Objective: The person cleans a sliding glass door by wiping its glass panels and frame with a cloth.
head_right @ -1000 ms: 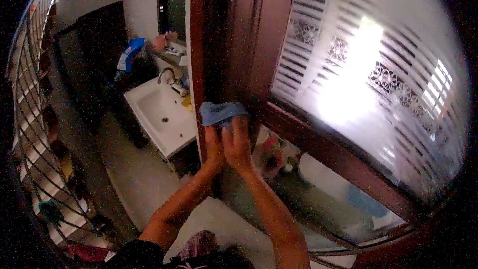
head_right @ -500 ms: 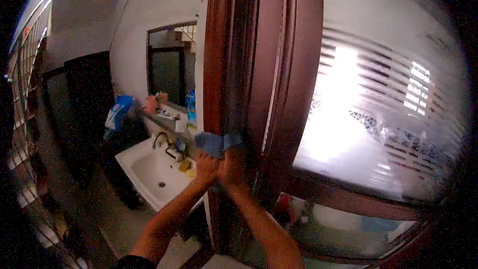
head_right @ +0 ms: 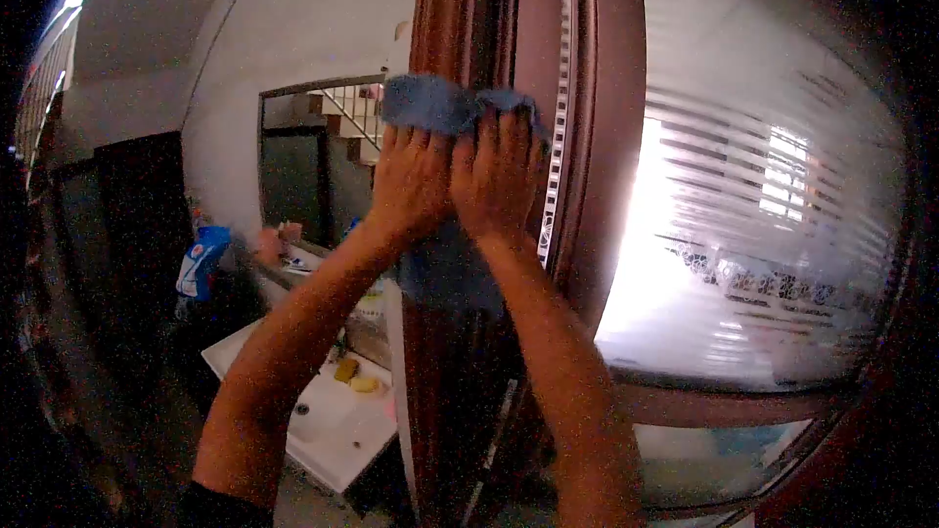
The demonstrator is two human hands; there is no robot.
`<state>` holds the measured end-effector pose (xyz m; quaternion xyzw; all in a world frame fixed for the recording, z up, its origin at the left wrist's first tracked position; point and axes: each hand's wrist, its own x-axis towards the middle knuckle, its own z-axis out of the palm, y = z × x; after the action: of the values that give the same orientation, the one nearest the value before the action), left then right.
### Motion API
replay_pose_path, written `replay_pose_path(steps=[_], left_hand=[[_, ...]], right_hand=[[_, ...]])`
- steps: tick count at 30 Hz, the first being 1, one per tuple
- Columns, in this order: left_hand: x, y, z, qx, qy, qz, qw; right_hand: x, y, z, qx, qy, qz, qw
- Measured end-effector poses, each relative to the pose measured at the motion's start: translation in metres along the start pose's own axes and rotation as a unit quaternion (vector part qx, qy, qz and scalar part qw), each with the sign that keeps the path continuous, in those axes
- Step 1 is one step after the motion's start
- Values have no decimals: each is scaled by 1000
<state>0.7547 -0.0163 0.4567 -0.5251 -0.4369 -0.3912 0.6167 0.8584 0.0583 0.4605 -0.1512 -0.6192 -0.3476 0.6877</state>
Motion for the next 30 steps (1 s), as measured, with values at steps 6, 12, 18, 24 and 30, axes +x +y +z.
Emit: replay_pose_path(steps=[6,12,18,24,30], left_hand=[[90,-23,19,50,78,24,995],[154,-55,14,79,55,31,995],[217,-92,8,61,74,-5,995],[289,-118,-14,94,34,-43,994],[318,-153,-14,113,37,-37,992]], right_hand=[[87,38,23,-51,-10,-5,999],[167,68,64,-125,86,-74,986],[250,90,94,-199,43,-128,971],[350,85,77,-290,-86,-223,927],[375,18,47,-244,-222,-93,939]])
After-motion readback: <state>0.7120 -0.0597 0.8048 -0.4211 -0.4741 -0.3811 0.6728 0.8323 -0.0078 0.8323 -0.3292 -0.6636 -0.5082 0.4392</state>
